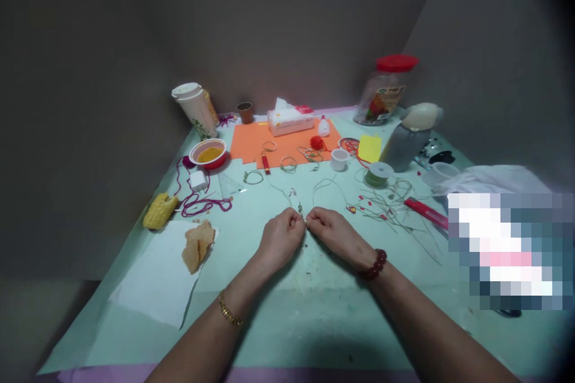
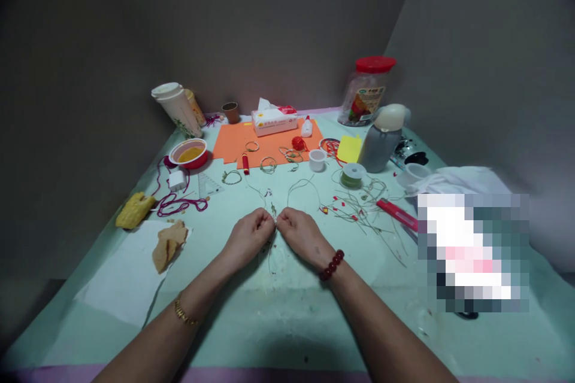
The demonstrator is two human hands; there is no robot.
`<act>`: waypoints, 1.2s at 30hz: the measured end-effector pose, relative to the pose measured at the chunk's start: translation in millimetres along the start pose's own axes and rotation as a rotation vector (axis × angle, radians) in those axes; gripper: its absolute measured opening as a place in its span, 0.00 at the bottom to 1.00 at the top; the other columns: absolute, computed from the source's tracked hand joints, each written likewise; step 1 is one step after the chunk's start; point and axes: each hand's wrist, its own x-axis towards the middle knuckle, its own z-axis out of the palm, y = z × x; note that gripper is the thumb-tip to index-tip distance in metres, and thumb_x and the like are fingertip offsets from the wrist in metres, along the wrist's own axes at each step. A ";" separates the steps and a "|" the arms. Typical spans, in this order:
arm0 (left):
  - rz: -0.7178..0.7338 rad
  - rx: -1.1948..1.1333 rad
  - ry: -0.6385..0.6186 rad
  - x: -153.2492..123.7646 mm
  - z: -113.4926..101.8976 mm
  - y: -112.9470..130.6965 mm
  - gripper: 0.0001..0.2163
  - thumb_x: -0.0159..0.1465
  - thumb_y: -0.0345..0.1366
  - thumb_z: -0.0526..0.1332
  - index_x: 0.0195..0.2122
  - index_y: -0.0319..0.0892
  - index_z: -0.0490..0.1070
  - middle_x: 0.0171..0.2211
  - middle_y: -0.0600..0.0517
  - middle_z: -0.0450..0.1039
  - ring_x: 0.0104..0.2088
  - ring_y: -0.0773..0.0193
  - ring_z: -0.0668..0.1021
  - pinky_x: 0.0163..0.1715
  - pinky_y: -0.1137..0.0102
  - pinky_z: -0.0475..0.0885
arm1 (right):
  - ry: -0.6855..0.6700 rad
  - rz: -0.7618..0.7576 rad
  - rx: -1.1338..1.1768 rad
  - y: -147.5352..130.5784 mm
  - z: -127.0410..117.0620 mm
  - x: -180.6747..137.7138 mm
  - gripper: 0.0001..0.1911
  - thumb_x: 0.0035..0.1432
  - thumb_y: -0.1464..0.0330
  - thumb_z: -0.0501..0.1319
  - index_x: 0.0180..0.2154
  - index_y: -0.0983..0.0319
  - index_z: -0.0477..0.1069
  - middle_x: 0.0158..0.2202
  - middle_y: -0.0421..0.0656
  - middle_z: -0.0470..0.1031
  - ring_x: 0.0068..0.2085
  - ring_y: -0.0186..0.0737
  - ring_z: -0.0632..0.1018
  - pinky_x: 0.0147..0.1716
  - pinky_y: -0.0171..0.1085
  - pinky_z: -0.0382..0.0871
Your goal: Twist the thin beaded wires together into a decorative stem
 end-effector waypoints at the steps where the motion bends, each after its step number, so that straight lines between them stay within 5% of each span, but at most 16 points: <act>1: -0.003 -0.006 -0.002 0.4 0.1 -0.6 0.07 0.59 0.35 0.53 0.26 0.42 0.65 0.21 0.57 0.65 0.24 0.68 0.66 0.25 0.72 0.54 | -0.005 0.008 0.007 0.7 -0.2 0.6 0.09 0.54 0.66 0.52 0.26 0.62 0.66 0.23 0.38 0.66 0.26 0.33 0.64 0.25 0.32 0.55; 36: -0.057 -0.244 -0.066 14.4 4.3 -13.5 0.07 0.53 0.38 0.57 0.24 0.40 0.66 0.19 0.57 0.60 0.21 0.71 0.61 0.21 0.75 0.54 | -0.033 0.012 0.021 2.8 -1.2 5.9 0.11 0.54 0.64 0.53 0.25 0.62 0.65 0.23 0.38 0.64 0.27 0.33 0.63 0.25 0.33 0.55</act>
